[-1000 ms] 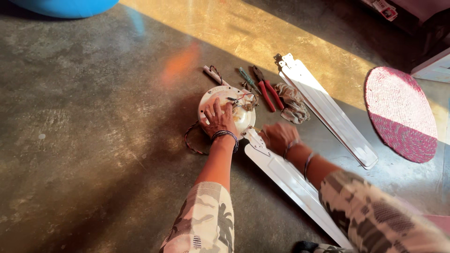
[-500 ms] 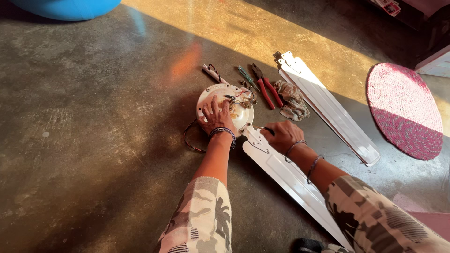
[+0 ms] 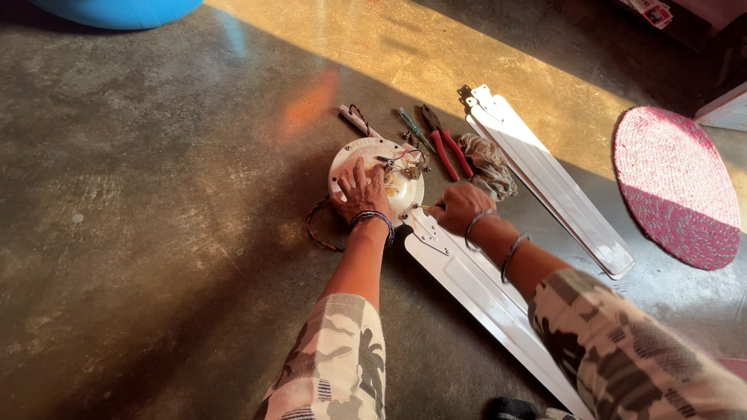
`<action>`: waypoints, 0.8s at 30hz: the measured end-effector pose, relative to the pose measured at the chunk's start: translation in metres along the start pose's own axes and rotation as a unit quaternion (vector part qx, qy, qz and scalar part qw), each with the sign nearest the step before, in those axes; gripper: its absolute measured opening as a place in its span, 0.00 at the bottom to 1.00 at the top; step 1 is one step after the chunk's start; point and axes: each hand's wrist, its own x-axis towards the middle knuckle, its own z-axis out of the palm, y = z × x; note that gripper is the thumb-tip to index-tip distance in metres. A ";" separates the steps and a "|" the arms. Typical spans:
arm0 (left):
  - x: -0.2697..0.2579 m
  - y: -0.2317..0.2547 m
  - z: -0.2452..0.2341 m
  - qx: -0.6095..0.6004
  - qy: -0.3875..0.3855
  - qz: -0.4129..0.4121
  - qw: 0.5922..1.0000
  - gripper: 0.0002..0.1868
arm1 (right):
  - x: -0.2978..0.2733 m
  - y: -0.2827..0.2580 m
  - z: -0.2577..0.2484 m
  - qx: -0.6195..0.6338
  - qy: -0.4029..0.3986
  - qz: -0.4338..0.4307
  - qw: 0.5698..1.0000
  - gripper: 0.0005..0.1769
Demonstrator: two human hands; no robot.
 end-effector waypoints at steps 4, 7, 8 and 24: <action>0.006 -0.002 0.011 -0.012 0.011 -0.004 1.000 0.30 | 0.032 -0.003 -0.011 -0.017 -0.041 -0.064 0.997 0.21; 0.006 -0.003 0.012 -0.015 0.019 -0.003 1.000 0.31 | 0.062 -0.016 -0.013 -0.091 -0.086 -0.062 0.990 0.23; 0.002 -0.002 0.012 -0.017 0.044 0.003 0.999 0.30 | 0.069 -0.018 -0.012 -0.124 -0.102 -0.053 0.986 0.24; -0.016 0.003 -0.024 -0.011 -0.040 0.003 0.999 0.49 | 0.074 0.005 -0.019 -0.132 -0.098 -0.046 0.985 0.21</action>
